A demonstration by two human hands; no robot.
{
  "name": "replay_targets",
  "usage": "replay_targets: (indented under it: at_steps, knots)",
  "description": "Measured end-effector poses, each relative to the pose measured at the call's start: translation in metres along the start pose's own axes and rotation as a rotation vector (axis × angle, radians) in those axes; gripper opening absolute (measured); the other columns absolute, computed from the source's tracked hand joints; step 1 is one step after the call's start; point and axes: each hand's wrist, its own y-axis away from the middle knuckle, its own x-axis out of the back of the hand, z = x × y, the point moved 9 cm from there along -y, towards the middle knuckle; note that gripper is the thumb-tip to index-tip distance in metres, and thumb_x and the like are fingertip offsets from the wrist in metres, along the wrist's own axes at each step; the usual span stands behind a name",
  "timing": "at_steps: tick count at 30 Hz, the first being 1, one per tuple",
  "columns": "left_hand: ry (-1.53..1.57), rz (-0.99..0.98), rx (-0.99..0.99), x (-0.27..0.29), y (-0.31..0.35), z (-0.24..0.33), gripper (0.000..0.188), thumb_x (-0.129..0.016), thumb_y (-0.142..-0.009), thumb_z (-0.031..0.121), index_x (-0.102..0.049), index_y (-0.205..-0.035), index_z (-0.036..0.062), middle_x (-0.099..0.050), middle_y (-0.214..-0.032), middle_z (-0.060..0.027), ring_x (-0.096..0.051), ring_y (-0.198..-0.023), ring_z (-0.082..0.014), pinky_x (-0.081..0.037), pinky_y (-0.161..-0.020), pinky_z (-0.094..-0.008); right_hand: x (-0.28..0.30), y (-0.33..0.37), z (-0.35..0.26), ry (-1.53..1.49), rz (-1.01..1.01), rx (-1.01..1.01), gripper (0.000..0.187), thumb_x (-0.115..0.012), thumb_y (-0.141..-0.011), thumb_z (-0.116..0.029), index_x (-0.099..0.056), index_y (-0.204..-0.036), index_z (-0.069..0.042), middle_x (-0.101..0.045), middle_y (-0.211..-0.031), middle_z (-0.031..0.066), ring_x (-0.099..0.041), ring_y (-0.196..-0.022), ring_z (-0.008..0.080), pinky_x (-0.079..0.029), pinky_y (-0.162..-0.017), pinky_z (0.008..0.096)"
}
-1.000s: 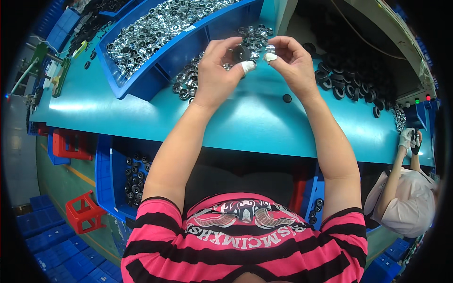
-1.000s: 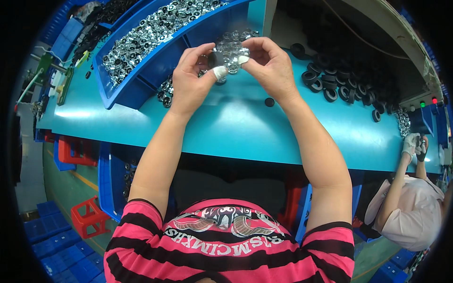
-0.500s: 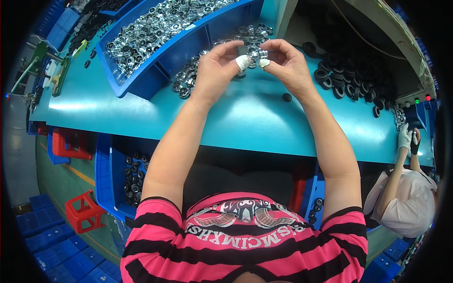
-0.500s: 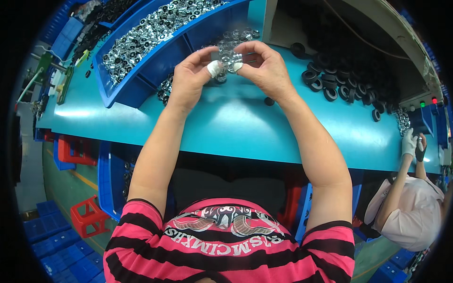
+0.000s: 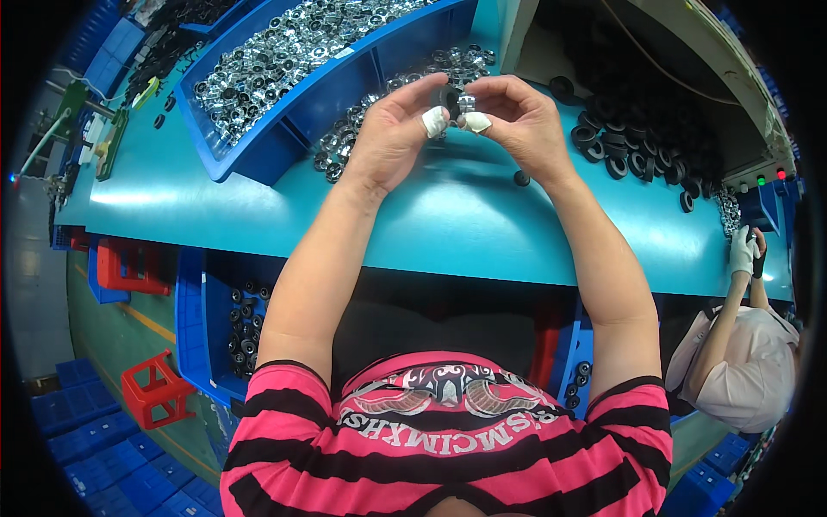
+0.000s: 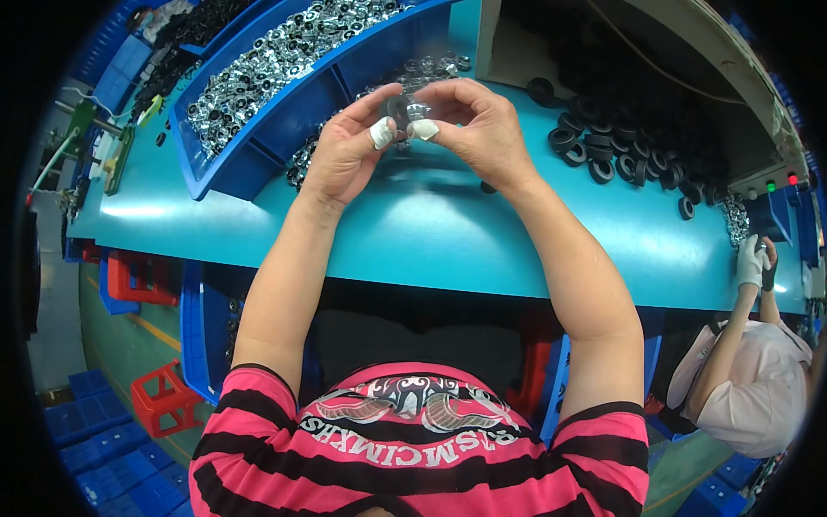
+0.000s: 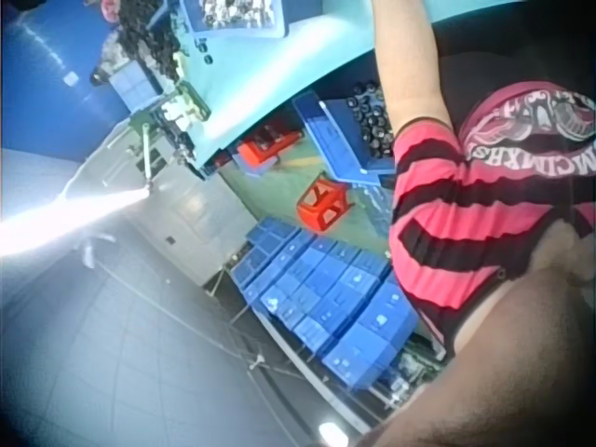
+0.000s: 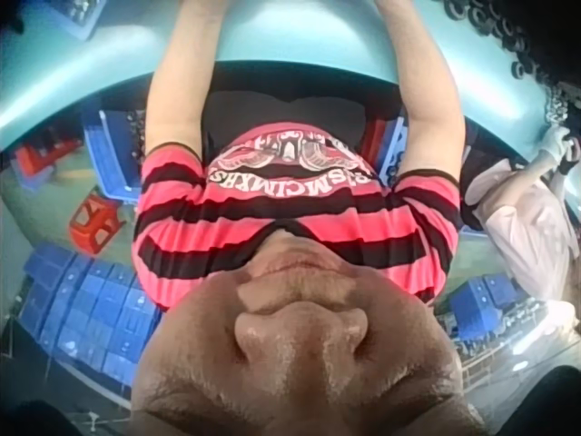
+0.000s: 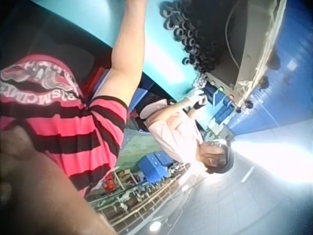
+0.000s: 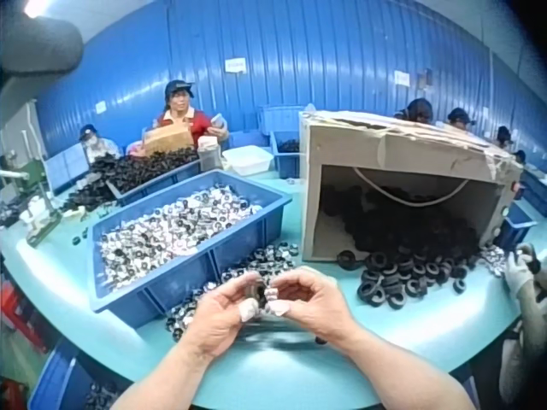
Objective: Assembling metal rings and plastic components into toy parts at a factory workbench.
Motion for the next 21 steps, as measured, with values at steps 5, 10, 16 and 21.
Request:
replay_targets:
  at_steps: [5,10,16,21]
  knots:
    - [-0.093,0.049,0.041,0.001,0.002,-0.002,0.052,-0.077,-0.088,0.008,-0.057,-0.135,-0.0023,-0.067,-0.121,-0.01,-0.064,-0.11,-0.0165,-0.051,-0.099,-0.0308,-0.006,0.004,-0.022,0.198,0.032,0.157,0.028,-0.082,-0.076,-0.004,-0.075,-0.104,-0.007,-0.07,-0.096,0.0023,-0.069,-0.085,0.0129,-0.058,-0.078,0.0261]
    - [-0.151,0.042,0.068,-0.002,0.003,-0.005,0.05,-0.072,-0.092,0.009,-0.056,-0.138,-0.0019,-0.067,-0.122,-0.0092,-0.063,-0.11,-0.0154,-0.05,-0.1,-0.0308,-0.004,0.006,-0.028,0.303,0.045,0.225,0.029,-0.081,-0.074,0.0,-0.076,-0.101,-0.007,-0.069,-0.092,0.0027,-0.068,-0.079,0.0123,-0.058,-0.073,0.0258]
    - [-0.329,0.017,0.036,-0.01,0.005,-0.002,0.042,-0.059,-0.099,0.013,-0.056,-0.138,-0.0011,-0.066,-0.124,-0.0084,-0.063,-0.11,-0.0151,-0.049,-0.101,-0.0316,-0.007,0.01,-0.034,0.417,0.102,0.28,0.027,-0.078,-0.072,0.003,-0.075,-0.097,-0.007,-0.067,-0.089,0.0029,-0.068,-0.073,0.0124,-0.057,-0.068,0.0252]
    - [-0.126,0.01,0.09,-0.012,0.005,-0.007,0.04,-0.056,-0.101,0.015,-0.057,-0.138,-0.0009,-0.066,-0.124,-0.0082,-0.063,-0.11,-0.0157,-0.049,-0.101,-0.0342,-0.01,0.012,-0.042,0.437,0.11,0.329,0.025,-0.077,-0.072,0.003,-0.074,-0.094,-0.007,-0.065,-0.087,0.0028,-0.068,-0.072,0.0128,-0.056,-0.065,0.0258]
